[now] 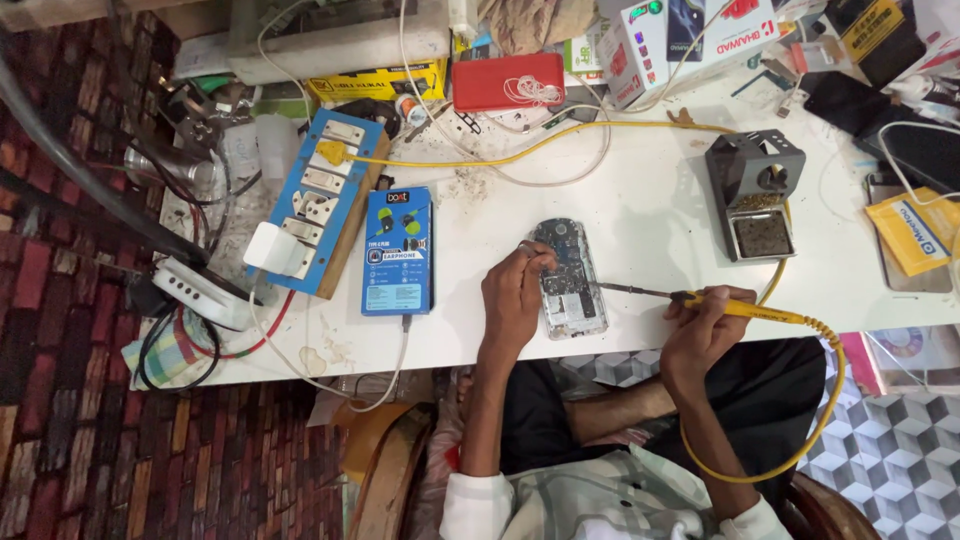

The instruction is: The person uses a soldering iron and tweezers to work on a disassembled mobile phone circuit board. They repeatedly apply heat to specific points on the board while manipulating components with tweezers.

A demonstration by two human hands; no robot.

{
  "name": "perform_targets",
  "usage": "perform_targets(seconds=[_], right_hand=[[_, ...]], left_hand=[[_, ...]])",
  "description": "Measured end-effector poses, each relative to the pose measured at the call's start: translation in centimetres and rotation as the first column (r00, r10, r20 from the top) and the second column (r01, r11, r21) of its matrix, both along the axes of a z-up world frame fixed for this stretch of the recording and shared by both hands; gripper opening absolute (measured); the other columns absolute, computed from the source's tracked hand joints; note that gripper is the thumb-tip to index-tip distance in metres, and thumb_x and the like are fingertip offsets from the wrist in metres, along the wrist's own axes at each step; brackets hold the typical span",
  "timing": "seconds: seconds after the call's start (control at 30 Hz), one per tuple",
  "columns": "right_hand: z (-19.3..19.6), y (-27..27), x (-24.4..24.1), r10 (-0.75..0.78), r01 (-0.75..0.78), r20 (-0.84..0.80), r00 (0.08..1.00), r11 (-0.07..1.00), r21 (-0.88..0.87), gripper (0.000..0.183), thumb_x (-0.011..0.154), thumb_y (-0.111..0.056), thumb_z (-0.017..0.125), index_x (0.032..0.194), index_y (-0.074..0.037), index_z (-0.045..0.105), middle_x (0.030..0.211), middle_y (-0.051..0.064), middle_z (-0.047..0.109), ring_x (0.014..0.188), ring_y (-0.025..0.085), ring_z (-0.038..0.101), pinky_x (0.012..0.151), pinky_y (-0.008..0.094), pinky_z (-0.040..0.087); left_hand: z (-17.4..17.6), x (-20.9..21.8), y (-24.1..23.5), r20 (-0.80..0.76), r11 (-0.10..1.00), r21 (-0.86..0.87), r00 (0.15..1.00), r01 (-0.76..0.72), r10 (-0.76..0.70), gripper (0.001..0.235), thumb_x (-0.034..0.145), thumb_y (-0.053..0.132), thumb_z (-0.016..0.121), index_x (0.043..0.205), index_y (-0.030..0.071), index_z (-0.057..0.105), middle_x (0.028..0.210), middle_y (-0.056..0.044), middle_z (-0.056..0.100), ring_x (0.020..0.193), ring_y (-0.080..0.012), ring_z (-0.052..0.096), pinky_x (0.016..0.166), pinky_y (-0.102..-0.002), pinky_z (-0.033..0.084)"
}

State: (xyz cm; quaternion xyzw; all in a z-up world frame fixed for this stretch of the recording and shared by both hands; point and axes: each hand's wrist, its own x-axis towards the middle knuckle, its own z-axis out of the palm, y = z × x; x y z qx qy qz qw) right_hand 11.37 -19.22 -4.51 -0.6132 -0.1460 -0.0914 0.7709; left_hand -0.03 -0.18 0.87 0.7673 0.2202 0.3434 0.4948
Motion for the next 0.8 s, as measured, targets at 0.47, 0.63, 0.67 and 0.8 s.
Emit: perform_targets(seconds=[0.47,0.63,0.67,0.8], right_hand=[[-1.1,-0.1,0.1,-0.025,0.041,-0.079,0.997,0.98,0.197,0.021,0.116,-0.025,0.049,0.108,-0.005,0.045,0.078,0.005,0.049,0.058,0.012,0.045,0.056,0.027,0.043],[-1.3,-0.2,0.2,-0.016,0.028,-0.064,0.998,0.982,0.186,0.022,0.116,-0.025,0.048,0.107,-0.005,0.044,0.084,0.006,0.05,0.062,0.012,0.048,0.056,0.028,0.044],[-1.2,-0.2,0.2,-0.019,0.03,-0.063,0.998,0.982,0.184,0.022,0.116,-0.024,0.048,0.108,-0.005,0.044,0.085,0.006,0.05,0.062,0.013,0.048,0.056,0.028,0.044],[-0.9,0.0,0.0,-0.046,0.056,-0.074,0.996,0.988,0.141,0.021,0.116,-0.023,0.047,0.108,-0.004,0.044,0.081,0.005,0.049,0.061,0.012,0.046,0.056,0.027,0.044]], left_hand=[[-0.2,-0.1,0.0,0.053,0.999,0.036,0.999,-0.001,-0.001,0.02,0.105,0.008,0.054,0.093,-0.002,0.066,0.097,-0.009,0.076,0.078,-0.0193,0.073,0.069,-0.03,0.055],[-0.2,-0.1,0.0,0.053,1.0,0.025,0.999,-0.002,0.001,0.019,0.105,0.007,0.056,0.091,-0.002,0.065,0.094,-0.009,0.076,0.077,-0.0194,0.073,0.068,-0.03,0.055],[-0.2,-0.1,0.0,0.053,1.0,0.022,0.999,-0.002,0.001,0.019,0.105,0.007,0.055,0.091,-0.002,0.065,0.094,-0.009,0.076,0.076,-0.0195,0.073,0.068,-0.03,0.055],[-0.1,0.0,0.0,0.063,0.999,0.033,0.998,0.0,-0.002,0.019,0.104,0.008,0.055,0.09,-0.002,0.065,0.095,-0.009,0.076,0.077,-0.0194,0.073,0.068,-0.03,0.056]])
